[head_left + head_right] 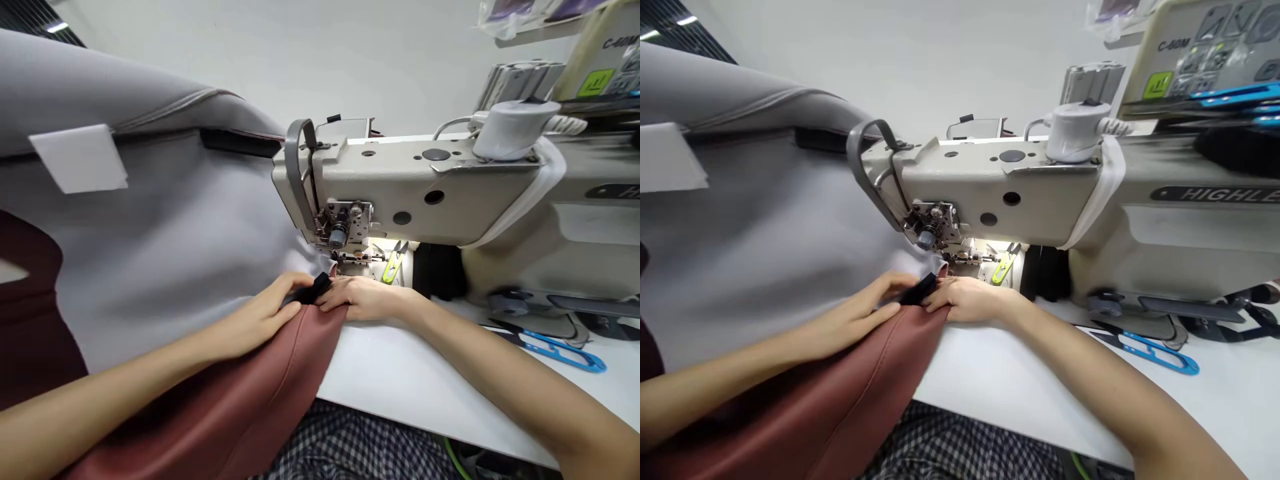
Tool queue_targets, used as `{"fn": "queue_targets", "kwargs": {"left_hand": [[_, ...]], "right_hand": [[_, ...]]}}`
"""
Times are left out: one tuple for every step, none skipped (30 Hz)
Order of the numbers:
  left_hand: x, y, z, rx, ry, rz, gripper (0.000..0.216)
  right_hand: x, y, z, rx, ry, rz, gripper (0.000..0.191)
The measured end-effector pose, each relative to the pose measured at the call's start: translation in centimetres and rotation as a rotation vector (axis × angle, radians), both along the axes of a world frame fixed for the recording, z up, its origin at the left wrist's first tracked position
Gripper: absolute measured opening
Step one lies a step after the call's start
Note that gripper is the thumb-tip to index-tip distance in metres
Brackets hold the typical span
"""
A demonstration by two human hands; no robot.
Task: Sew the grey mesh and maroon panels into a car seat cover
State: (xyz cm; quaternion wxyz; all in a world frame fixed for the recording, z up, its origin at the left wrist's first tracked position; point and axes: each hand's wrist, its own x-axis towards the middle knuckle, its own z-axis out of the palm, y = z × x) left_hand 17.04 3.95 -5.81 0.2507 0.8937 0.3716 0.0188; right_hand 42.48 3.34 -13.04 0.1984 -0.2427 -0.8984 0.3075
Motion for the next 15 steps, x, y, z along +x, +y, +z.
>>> {"fn": "queue_targets", "kwargs": {"left_hand": [[0.3, 1.0, -1.1, -0.101, -0.085, 0.067, 0.041], [0.5, 2.0, -2.1, -0.196, -0.16, 0.129, 0.046], [0.6, 2.9, -2.7, -0.26, -0.203, 0.174, 0.052], [0.7, 3.7, -3.0, -0.269, -0.197, 0.197, 0.057], [1.0, 4.2, -3.0, -0.238, -0.141, 0.2, 0.06], [1.4, 4.5, -2.7, -0.166, -0.047, 0.181, 0.059], [2.0, 4.6, -2.2, -0.065, 0.065, 0.149, 0.056], [2.8, 4.5, -1.7, 0.043, 0.172, 0.104, 0.052], [3.7, 4.4, -1.3, 0.138, 0.264, 0.052, 0.049], [4.5, 4.2, -1.0, 0.213, 0.338, -0.004, 0.048], [5.2, 4.0, -0.9, 0.266, 0.391, -0.057, 0.048], [5.8, 3.9, -1.1, 0.302, 0.416, -0.094, 0.048], [6.1, 3.9, -1.4, 0.322, 0.423, -0.114, 0.047], [6.2, 3.9, -1.8, 0.334, 0.413, -0.121, 0.047], [6.1, 4.0, -2.3, 0.339, 0.384, -0.116, 0.048]], "right_hand": [[-0.2, -0.3, 0.0, 0.053, -0.009, 0.0, 0.043], [-0.4, -0.7, 0.1, 0.101, -0.019, -0.012, 0.041], [-0.6, -1.0, 0.2, 0.142, -0.03, -0.04, 0.038], [-0.7, -1.2, 0.3, 0.173, -0.042, -0.074, 0.035], [-0.7, -1.4, 0.4, 0.197, -0.055, -0.099, 0.033], [-0.7, -1.6, 0.4, 0.215, -0.067, -0.11, 0.032], [-0.7, -1.7, 0.4, 0.23, -0.073, -0.109, 0.032], [-0.6, -1.8, 0.4, 0.244, -0.071, -0.098, 0.033], [-0.6, -1.9, 0.2, 0.257, -0.069, -0.085, 0.033], [-0.6, -2.0, 0.0, 0.27, -0.067, -0.08, 0.034], [-0.7, -2.1, -0.2, 0.281, -0.069, -0.09, 0.035], [-0.8, -2.2, -0.5, 0.292, -0.077, -0.11, 0.035], [-0.9, -2.3, -0.7, 0.302, -0.089, -0.134, 0.035], [-1.1, -2.4, -0.9, 0.311, -0.102, -0.159, 0.035], [-1.3, -2.5, -1.1, 0.317, -0.111, -0.179, 0.035]]}}
